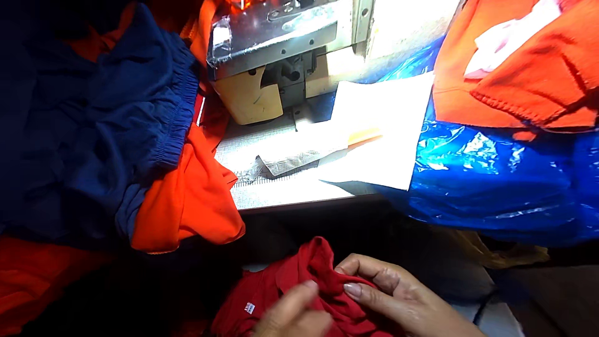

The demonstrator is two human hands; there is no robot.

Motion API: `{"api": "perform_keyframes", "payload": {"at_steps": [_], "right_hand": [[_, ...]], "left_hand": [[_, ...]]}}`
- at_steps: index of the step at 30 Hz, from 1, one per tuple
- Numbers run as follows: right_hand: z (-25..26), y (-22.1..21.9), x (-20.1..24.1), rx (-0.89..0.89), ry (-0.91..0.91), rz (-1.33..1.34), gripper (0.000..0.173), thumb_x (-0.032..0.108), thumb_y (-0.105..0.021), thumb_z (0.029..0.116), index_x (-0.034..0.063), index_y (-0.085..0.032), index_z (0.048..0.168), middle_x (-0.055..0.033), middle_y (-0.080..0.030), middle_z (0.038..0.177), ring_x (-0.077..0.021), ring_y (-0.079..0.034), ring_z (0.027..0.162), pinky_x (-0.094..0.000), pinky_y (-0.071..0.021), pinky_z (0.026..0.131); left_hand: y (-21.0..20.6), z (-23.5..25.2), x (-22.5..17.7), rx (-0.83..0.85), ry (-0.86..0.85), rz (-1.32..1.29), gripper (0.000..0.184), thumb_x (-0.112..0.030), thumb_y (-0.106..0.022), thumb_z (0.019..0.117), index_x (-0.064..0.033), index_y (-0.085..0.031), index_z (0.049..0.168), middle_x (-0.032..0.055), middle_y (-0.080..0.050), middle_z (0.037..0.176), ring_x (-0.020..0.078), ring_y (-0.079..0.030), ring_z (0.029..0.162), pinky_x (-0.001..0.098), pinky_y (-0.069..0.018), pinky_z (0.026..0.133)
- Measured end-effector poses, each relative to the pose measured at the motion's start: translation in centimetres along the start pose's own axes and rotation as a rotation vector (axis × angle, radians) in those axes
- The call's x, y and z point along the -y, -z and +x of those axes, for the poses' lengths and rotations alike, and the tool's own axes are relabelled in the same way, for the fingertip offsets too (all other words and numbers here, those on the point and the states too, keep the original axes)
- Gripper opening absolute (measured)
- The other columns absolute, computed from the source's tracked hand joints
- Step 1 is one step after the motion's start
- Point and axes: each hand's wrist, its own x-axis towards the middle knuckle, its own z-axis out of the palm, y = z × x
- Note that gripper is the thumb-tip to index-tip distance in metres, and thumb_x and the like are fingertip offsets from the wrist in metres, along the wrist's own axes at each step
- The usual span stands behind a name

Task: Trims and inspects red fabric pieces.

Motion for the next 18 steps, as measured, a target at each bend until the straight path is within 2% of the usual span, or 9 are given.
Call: {"api": "perform_keyframes", "payload": {"at_steps": [3, 5, 6, 8, 10, 12, 14, 15, 18], "right_hand": [[-0.3, -0.4, 1.3, 0.137, 0.028, 0.075, 0.016, 0.014, -0.051, 0.1055, 0.0186, -0.067, 0.107, 0.014, -0.069, 0.094, 0.0049, -0.064, 0.086, -0.0159, -0.0543, 0.076], [-0.5, -1.1, 2.1, 0.172, 0.046, 0.063, 0.012, 0.014, -0.055, 0.1043, 0.0166, -0.066, 0.106, 0.0139, -0.068, 0.094, 0.0048, -0.064, 0.086, -0.0168, -0.0539, 0.077], [-0.6, -1.3, 2.3, 0.154, 0.052, 0.044, 0.009, 0.016, -0.056, 0.1036, 0.0166, -0.065, 0.104, 0.0142, -0.067, 0.092, 0.0051, -0.063, 0.084, -0.0165, -0.0534, 0.076], [-0.7, -1.3, 2.8, 0.065, 0.027, 0.021, 0.009, 0.017, -0.056, 0.1041, 0.0178, -0.064, 0.1, 0.0144, -0.065, 0.085, 0.0056, -0.061, 0.076, -0.0148, -0.0517, 0.069], [-0.6, -1.1, 2.8, -0.054, -0.033, 0.047, 0.016, 0.016, -0.053, 0.1052, 0.0192, -0.064, 0.094, 0.0126, -0.065, 0.079, 0.0051, -0.062, 0.07, -0.0137, -0.0521, 0.064], [-0.4, -1.2, 2.5, -0.118, -0.067, 0.094, 0.023, 0.013, -0.049, 0.106, 0.0188, -0.064, 0.09, 0.0109, -0.065, 0.077, 0.0042, -0.062, 0.069, -0.0139, -0.0521, 0.063], [-0.2, -1.5, 2.3, -0.156, -0.065, 0.118, 0.026, 0.013, -0.047, 0.1062, 0.0183, -0.065, 0.089, 0.01, -0.066, 0.077, 0.004, -0.062, 0.07, -0.0139, -0.0522, 0.065], [-0.1, -1.6, 2.3, -0.173, -0.058, 0.124, 0.026, 0.013, -0.048, 0.1062, 0.0181, -0.066, 0.088, 0.0096, -0.067, 0.077, 0.0037, -0.063, 0.071, -0.0142, -0.0527, 0.066], [0.1, -1.6, 2.3, -0.209, -0.021, 0.124, 0.028, 0.014, -0.048, 0.1064, 0.0164, -0.068, 0.087, 0.0083, -0.067, 0.077, 0.003, -0.064, 0.072, -0.015, -0.0538, 0.067]], "left_hand": [[1.1, 2.3, 2.2, 0.073, 0.004, -0.184, 0.031, -0.018, -0.049, 0.108, 0.0062, -0.065, 0.12, 0.0193, -0.065, 0.132, 0.0071, -0.068, 0.109, 0.0221, -0.0565, 0.093], [0.8, 3.3, 3.7, 0.259, -0.017, -0.38, 0.037, -0.016, -0.049, 0.1064, 0.0123, -0.061, 0.127, 0.0197, -0.066, 0.129, 0.0102, -0.064, 0.117, 0.0253, -0.0517, 0.102], [0.4, 3.6, 4.0, 0.282, -0.002, -0.461, 0.032, -0.014, -0.052, 0.1047, 0.0108, -0.064, 0.121, 0.0152, -0.069, 0.117, 0.0059, -0.065, 0.107, 0.0211, -0.0523, 0.095], [0.0, 3.6, 4.1, 0.157, 0.101, -0.566, 0.014, -0.015, -0.06, 0.1017, -0.002, -0.066, 0.103, -0.0017, -0.066, 0.094, -0.0061, -0.059, 0.075, 0.0108, -0.0504, 0.066], [0.1, 3.4, 4.1, -0.012, 0.202, -0.58, 0.004, -0.016, -0.064, 0.099, -0.0123, -0.066, 0.097, -0.0114, -0.064, 0.088, -0.0092, -0.053, 0.063, 0.0091, -0.047, 0.053], [0.0, 3.4, 3.8, -0.097, 0.209, -0.439, 0.004, -0.011, -0.066, 0.0962, -0.0085, -0.065, 0.094, -0.0087, -0.064, 0.085, -0.0076, -0.054, 0.063, 0.0096, -0.0472, 0.054], [-0.1, 3.3, 3.3, -0.115, 0.17, -0.19, 0.011, -0.011, -0.068, 0.0937, -0.0005, -0.068, 0.094, 0.0009, -0.064, 0.088, -0.0036, -0.057, 0.071, 0.0101, -0.0484, 0.062], [0.1, 3.2, 3.0, -0.103, 0.152, -0.08, 0.016, -0.014, -0.069, 0.0938, 0.0011, -0.069, 0.099, 0.0057, -0.067, 0.094, -0.0005, -0.06, 0.08, 0.0117, -0.05, 0.069], [0.9, 2.9, 1.8, -0.027, 0.102, 0.045, 0.034, -0.023, -0.069, 0.0964, 0.0042, -0.068, 0.118, 0.0148, -0.067, 0.107, 0.0052, -0.062, 0.091, 0.0151, -0.0511, 0.076]]}}
